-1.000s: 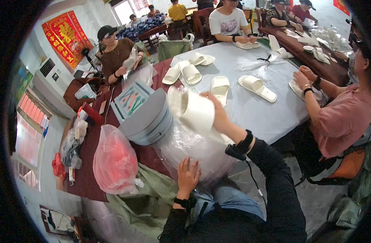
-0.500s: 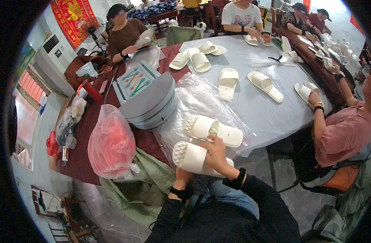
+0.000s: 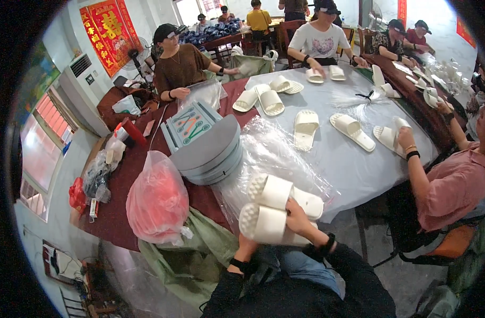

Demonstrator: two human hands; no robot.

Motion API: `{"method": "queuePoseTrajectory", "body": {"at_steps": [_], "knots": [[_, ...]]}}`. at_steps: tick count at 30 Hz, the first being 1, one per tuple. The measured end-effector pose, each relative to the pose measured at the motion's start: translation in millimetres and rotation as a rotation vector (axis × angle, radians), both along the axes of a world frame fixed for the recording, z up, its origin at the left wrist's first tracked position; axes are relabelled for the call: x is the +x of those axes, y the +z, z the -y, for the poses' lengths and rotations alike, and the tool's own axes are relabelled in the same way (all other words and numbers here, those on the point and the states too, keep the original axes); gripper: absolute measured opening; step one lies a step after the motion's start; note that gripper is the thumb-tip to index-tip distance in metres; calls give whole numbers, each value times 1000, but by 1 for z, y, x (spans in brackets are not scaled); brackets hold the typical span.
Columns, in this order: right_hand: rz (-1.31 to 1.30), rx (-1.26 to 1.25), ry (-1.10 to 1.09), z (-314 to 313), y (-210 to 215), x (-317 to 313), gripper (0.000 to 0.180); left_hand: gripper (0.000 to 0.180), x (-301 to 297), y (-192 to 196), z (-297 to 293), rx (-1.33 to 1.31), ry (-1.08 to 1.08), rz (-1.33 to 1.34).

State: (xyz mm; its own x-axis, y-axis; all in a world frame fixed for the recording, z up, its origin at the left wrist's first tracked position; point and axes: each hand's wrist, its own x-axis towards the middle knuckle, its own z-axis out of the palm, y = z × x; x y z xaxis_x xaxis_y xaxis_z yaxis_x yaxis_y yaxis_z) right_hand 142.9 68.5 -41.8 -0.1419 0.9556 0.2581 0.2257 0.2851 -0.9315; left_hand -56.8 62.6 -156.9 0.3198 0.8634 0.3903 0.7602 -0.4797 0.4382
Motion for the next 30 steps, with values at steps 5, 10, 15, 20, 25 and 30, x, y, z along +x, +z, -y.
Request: {"method": "queuePoseTrajectory", "body": {"at_steps": [5, 10, 15, 20, 25, 30], "knots": [[-158, -395, 397, 58, 22, 41, 38, 58, 12, 11, -18, -358, -179, 451], [-175, -464, 432, 88, 20, 57, 38, 54, 23, 45, -8, 142, -96, -169], [-157, -445, 396, 89, 20, 56, 38, 52, 27, 54, -3, 97, 6, -47], [-150, -468, 423, 83, 21, 51, 38, 49, 16, 47, -3, 22, 11, 73], [-125, -428, 408, 82, 19, 51, 37, 40, 18, 70, -2, 75, 82, -27], [-83, -401, 419, 84, 17, 51, 36, 29, 26, 91, 1, 225, 127, 72]]}}
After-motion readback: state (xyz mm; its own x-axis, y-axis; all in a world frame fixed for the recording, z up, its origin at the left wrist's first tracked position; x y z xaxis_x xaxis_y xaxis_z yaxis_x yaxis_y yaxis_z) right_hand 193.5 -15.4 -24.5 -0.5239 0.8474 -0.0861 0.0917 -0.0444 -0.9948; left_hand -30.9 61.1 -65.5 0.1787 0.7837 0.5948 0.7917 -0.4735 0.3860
